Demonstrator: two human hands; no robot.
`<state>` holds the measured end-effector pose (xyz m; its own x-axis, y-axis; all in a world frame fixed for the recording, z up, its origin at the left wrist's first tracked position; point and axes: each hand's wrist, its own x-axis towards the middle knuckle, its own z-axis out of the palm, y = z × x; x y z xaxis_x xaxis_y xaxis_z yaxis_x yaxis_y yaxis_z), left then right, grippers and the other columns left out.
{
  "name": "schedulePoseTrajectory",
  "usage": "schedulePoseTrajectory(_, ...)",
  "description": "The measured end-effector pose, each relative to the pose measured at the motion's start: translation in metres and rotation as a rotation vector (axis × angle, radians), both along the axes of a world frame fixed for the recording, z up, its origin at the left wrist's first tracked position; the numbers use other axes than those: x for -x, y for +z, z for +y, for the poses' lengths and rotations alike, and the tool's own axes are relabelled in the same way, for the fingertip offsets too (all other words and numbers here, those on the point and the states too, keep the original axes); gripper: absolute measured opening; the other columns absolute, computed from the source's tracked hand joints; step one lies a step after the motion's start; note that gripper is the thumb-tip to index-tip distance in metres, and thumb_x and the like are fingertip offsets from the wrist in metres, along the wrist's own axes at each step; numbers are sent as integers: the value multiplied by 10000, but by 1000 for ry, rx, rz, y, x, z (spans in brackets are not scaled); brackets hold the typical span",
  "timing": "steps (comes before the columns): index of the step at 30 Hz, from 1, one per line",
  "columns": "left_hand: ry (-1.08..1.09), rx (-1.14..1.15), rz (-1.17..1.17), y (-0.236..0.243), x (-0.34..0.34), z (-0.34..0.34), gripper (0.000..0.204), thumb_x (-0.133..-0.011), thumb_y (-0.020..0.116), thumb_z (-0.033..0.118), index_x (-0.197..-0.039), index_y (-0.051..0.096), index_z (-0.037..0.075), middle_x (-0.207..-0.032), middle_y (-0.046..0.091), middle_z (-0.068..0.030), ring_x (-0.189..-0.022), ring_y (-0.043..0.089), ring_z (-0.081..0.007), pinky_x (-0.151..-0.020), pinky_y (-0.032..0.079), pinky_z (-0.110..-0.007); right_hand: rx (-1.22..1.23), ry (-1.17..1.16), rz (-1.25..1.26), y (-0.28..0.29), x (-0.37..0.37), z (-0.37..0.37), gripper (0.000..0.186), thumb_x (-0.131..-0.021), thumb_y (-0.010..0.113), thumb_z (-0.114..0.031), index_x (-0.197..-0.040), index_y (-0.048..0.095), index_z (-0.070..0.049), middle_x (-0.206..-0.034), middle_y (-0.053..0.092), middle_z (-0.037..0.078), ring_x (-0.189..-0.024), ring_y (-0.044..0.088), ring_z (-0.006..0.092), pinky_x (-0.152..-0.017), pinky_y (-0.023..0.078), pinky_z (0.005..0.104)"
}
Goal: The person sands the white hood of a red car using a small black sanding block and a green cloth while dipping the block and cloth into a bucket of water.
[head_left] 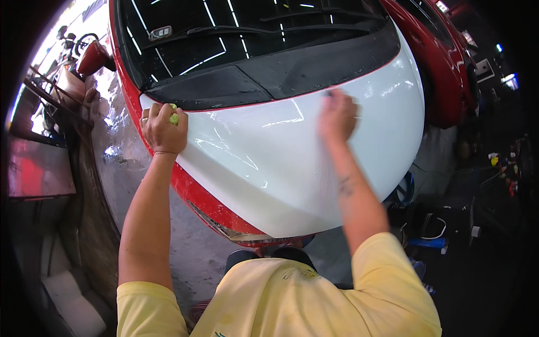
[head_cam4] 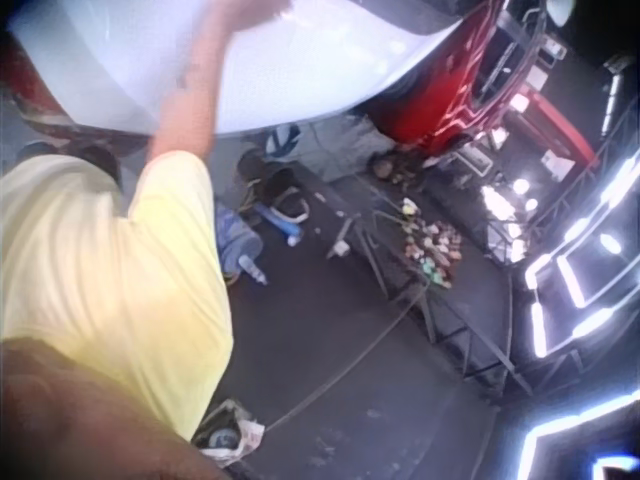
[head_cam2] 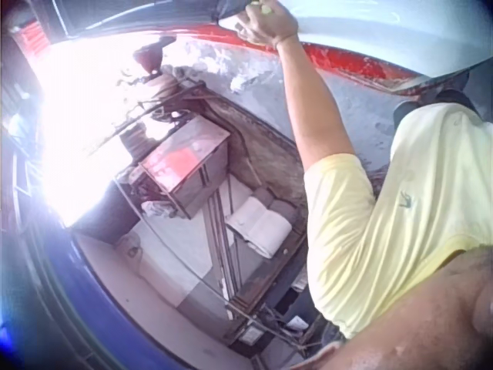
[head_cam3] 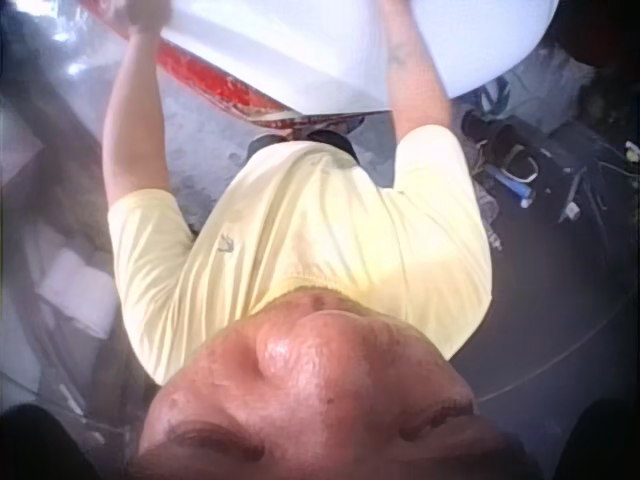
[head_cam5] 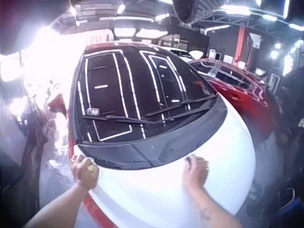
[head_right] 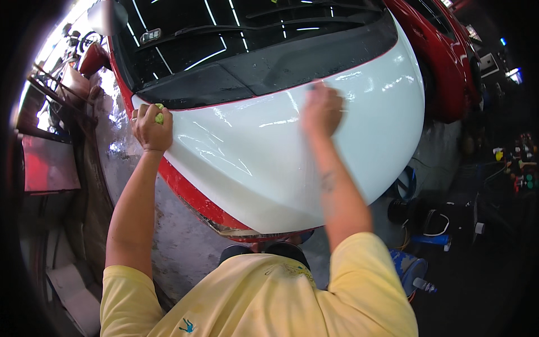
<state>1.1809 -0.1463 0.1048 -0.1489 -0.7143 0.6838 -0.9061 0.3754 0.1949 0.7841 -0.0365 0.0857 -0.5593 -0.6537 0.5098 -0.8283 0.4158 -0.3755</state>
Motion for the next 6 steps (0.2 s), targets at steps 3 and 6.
schedulePoseTrajectory(3,-10,1,-2,-4,-5,-5,146,-883,791,261,-877,743,123,-991,708,-75,-1015,666,-351,-921,514,-504,25,347,62,-10,-124,10,300,-1030,671,-262,-1311,711,-165,-1183,703,91,-1102,663,331,-945,538,512)
schedulePoseTrajectory(6,-4,-27,-22,-7,-15,-4,150,-892,782,274,-902,755,127,-1003,712,-83,-1026,668,-365,-929,520,-524,39,592,183,1,-146,35,301,-992,738,-232,-1287,742,-176,-1181,691,77,-1052,664,297,-908,551,473)
